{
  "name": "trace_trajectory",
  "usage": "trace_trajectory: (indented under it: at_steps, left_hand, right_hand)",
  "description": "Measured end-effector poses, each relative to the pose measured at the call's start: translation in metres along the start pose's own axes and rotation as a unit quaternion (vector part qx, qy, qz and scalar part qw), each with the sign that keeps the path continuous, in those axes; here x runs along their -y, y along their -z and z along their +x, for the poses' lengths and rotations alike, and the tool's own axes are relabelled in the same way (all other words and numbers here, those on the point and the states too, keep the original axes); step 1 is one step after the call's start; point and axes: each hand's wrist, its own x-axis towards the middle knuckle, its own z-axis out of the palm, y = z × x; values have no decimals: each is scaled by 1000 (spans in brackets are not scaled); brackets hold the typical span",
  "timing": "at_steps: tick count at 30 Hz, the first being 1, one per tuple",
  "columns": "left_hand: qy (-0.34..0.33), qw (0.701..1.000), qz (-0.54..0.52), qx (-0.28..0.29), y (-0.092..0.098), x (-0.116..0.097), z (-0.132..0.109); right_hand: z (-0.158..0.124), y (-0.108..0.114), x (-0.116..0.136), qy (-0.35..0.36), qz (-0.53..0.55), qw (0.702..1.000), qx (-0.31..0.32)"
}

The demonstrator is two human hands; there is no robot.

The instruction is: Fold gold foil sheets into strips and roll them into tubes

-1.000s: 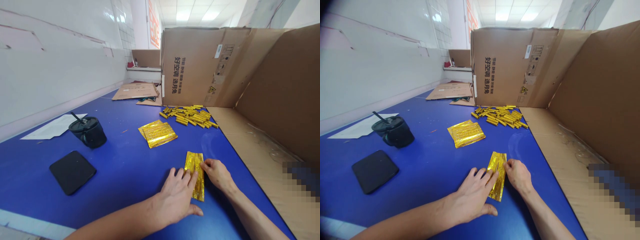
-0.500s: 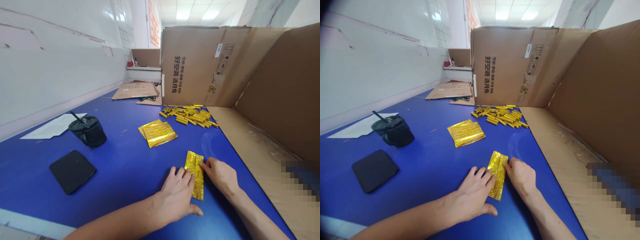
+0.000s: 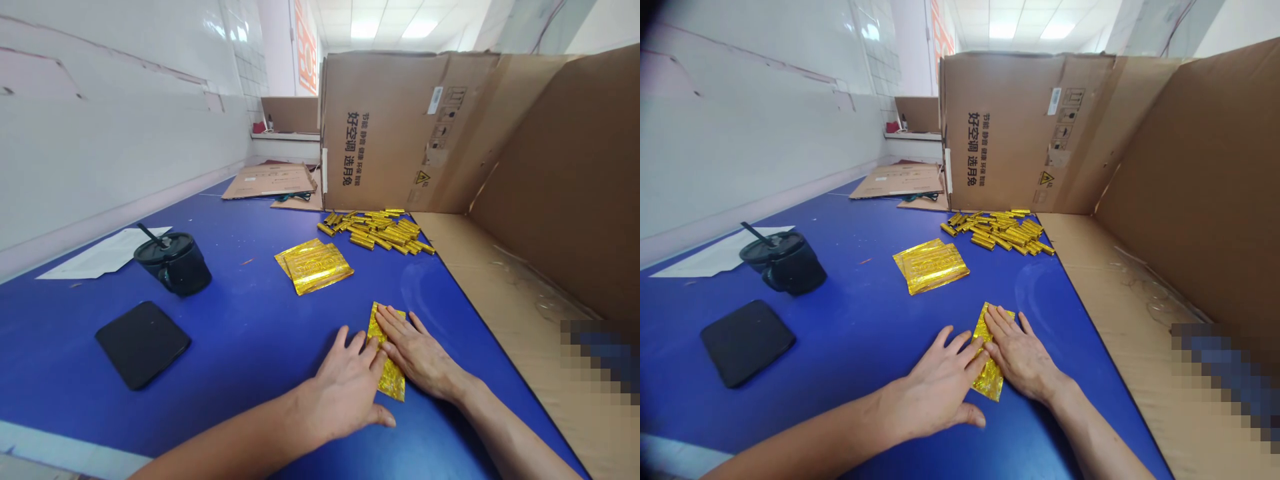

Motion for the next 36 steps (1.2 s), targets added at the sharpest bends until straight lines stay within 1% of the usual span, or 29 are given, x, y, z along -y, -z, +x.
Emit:
trace_trajectory:
  at_steps: [6,10,13,17,20,23,28,32,36]
  left_hand:
    - [-7,998,-24,50,9,12,-2]
    - [-11,998,-29,54,10,14,-2]
    - [-17,998,-13,51,9,11,-1]
    - [-43,997,2,62,6,-3,-3]
    - [-54,996,2,75,8,-14,-6]
    - [-53,995,2,87,11,-21,-6]
    - [-31,996,-5,81,10,-20,-4]
    - [-42,995,-10,90,11,-16,-4]
    - [-57,995,-16,77,14,-12,-5]
  right_hand:
    - [1,-3,1,-7,-16,1000,8]
    - [2,-1,2,-11,-21,1000,16]
    - [2,0,3,-13,-26,999,20]
    - [2,-1,3,-13,-31,999,18]
    - [2,-2,2,-12,-26,999,16]
    - [3,1,3,-14,-22,999,22]
    - [2,7,7,-19,-25,999,41]
    - [2,5,4,-10,-22,999,36]
    - [2,1,1,-3,-20,999,28]
